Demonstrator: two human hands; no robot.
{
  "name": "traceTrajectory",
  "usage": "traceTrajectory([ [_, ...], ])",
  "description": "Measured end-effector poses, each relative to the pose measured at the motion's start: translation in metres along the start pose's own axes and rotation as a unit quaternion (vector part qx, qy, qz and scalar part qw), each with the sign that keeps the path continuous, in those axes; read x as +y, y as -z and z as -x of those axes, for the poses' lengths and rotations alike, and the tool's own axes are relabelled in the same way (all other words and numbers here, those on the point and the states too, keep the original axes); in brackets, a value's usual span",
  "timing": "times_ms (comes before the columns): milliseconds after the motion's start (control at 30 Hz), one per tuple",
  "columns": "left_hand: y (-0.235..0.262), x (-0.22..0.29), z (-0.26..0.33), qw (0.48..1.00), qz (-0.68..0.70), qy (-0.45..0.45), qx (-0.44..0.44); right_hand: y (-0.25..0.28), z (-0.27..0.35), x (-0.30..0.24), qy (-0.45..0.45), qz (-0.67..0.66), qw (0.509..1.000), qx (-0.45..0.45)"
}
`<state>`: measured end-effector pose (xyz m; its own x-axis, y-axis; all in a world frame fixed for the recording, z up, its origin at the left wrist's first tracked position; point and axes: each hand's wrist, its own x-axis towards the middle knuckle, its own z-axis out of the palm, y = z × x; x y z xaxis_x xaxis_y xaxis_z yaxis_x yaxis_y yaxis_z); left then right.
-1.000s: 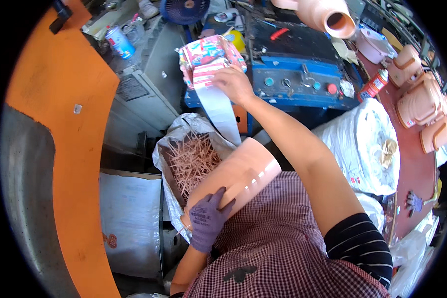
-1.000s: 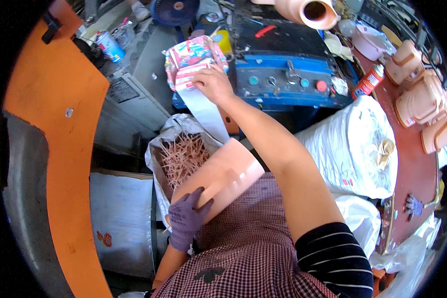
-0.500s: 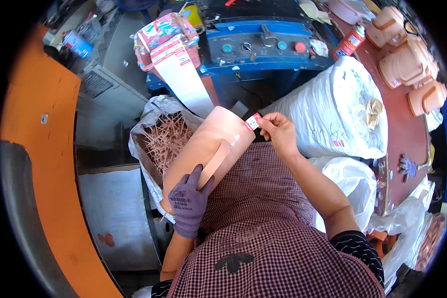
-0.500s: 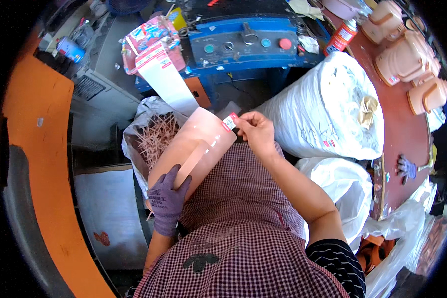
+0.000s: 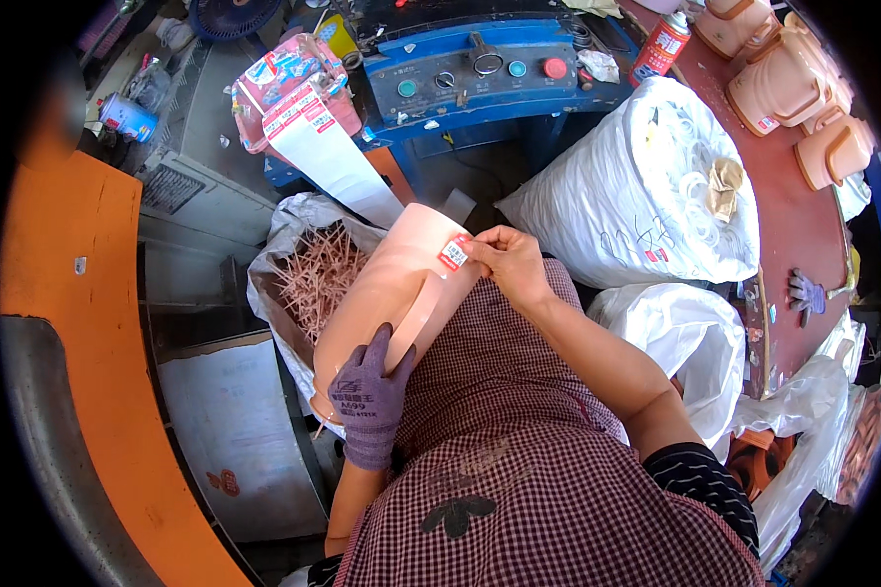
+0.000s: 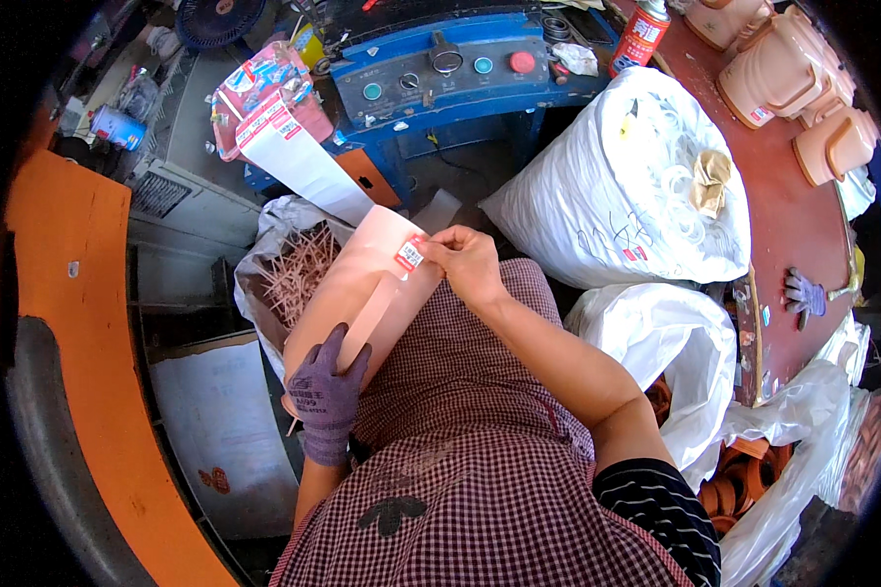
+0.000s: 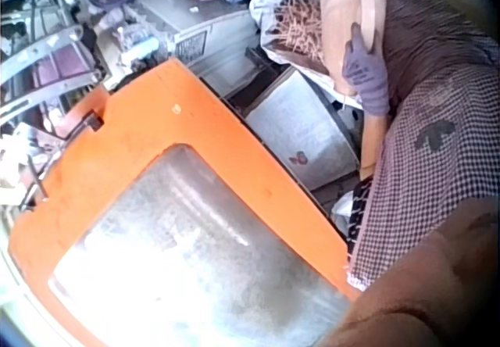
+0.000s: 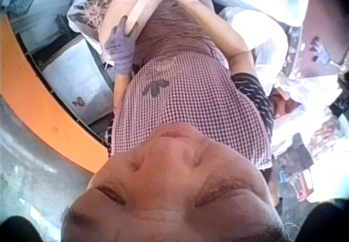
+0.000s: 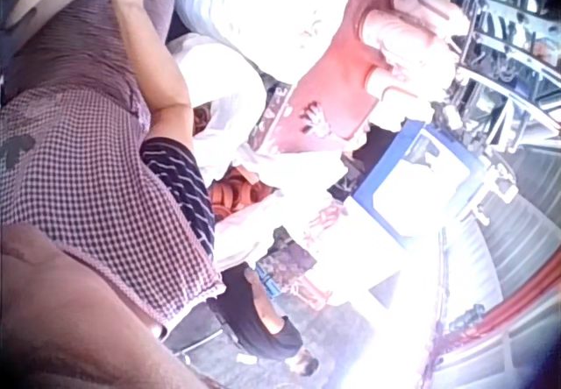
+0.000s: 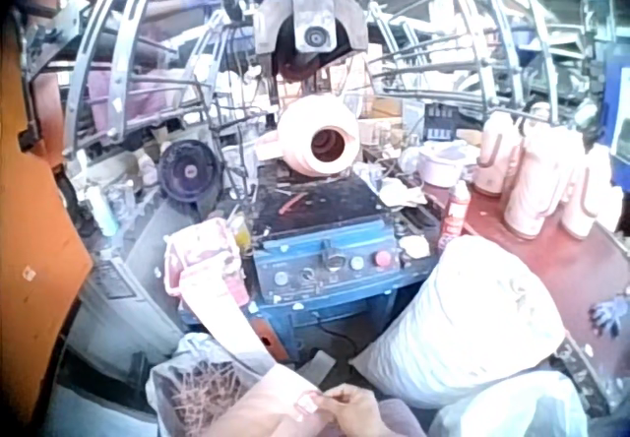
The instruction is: The person assembles pink plastic pitchers by inserting handles, applying labels, and inserting straws. They retrieve parts from nearby bags and place finished units on a table.
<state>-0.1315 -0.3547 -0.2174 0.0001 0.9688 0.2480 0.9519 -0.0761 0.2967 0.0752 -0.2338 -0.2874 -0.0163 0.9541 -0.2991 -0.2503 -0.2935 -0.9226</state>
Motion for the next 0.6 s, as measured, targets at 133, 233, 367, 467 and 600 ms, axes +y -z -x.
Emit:
traceTrajectory([
  [133, 0.002, 0.003, 0.000, 0.999, 0.015, 0.017, -0.023, -0.001, -0.002, 0.003, 0.012, 0.015, 1.000, 0.012],
  [233, 0.002, 0.003, 0.000, 0.999, 0.017, 0.015, -0.027, 0.001, -0.006, 0.006, 0.036, 0.066, 0.997, 0.015],
  [367, 0.001, 0.000, 0.001, 0.999, 0.025, 0.037, -0.025, 0.003, -0.001, -0.007, 0.120, 0.325, 0.937, 0.051],
  [467, 0.004, -0.009, 0.000, 0.998, 0.043, 0.038, -0.018, 0.015, -0.009, 0.000, 0.128, 0.252, 0.959, 0.004],
  [600, 0.008, -0.014, -0.001, 0.998, 0.062, 0.022, -0.025, 0.003, -0.013, -0.007, 0.063, 0.060, 0.991, -0.101],
])
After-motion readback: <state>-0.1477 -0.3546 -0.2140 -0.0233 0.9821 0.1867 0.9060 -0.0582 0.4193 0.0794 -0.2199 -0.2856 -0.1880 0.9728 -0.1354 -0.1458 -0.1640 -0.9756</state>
